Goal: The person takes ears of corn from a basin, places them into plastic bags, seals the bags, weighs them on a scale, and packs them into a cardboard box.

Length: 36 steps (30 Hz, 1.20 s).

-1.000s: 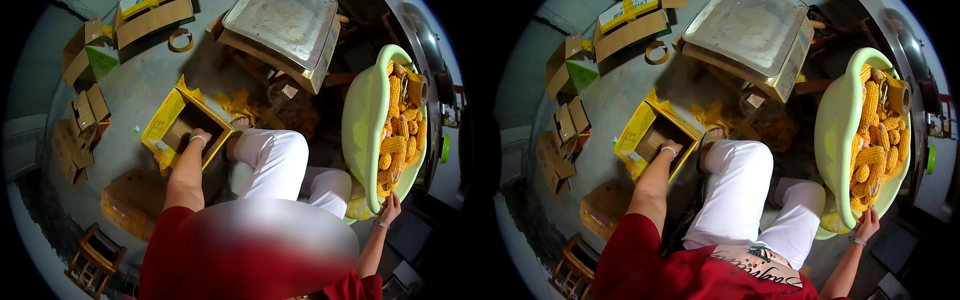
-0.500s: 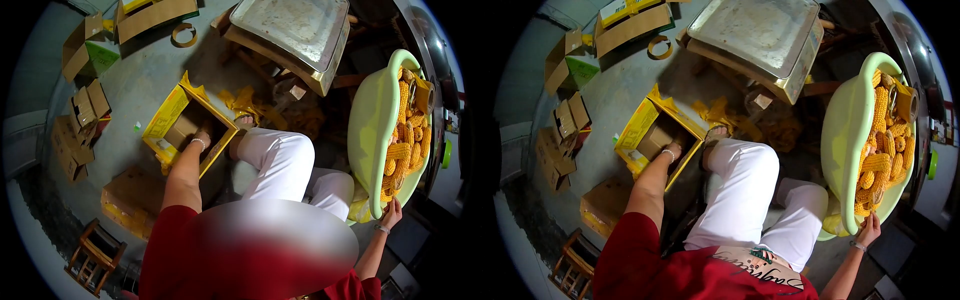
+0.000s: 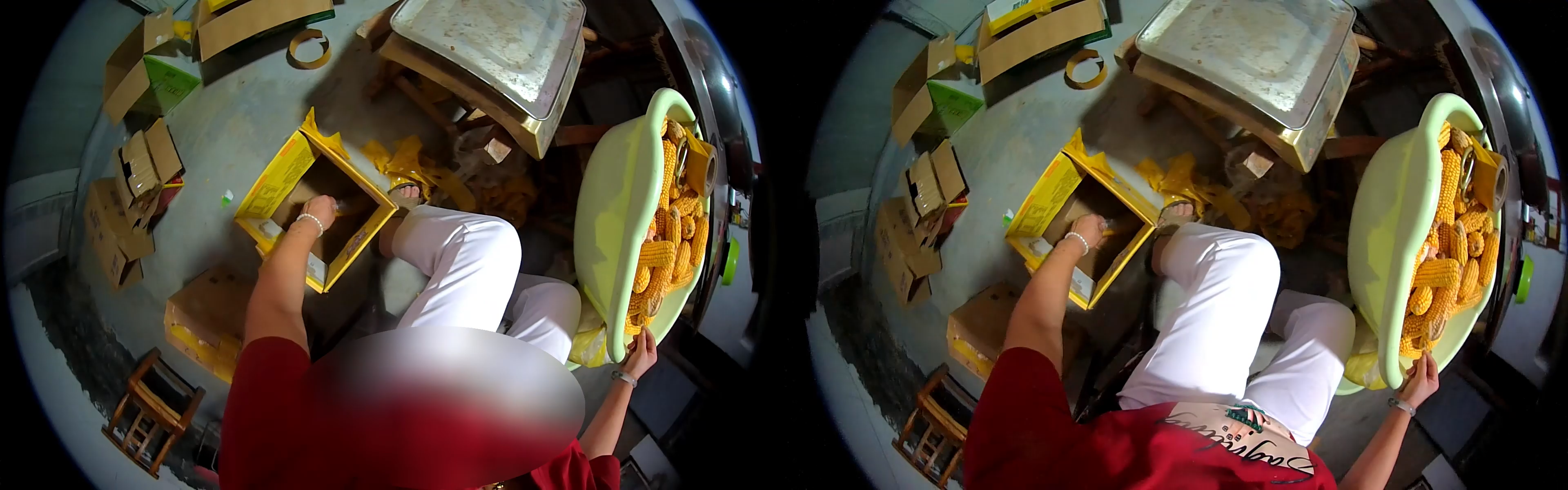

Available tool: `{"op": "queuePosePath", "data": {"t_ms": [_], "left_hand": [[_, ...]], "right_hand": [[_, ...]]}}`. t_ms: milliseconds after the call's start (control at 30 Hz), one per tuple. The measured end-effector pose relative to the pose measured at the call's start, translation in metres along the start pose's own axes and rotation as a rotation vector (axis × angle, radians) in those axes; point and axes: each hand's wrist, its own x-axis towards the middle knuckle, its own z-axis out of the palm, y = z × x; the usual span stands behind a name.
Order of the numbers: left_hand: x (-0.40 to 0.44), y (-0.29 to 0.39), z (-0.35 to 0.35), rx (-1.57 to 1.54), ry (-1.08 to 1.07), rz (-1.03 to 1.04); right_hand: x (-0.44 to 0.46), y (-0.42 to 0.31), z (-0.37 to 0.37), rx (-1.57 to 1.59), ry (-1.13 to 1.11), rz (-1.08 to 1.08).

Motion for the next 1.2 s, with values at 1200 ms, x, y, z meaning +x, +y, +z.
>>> {"op": "queuePosePath", "data": {"t_ms": [1200], "left_hand": [[0.045, -0.026, 0.052, 0.467, -0.333, -0.104]], "right_hand": [[-0.001, -0.011, 0.004, -0.123, 0.024, 0.056]]}}
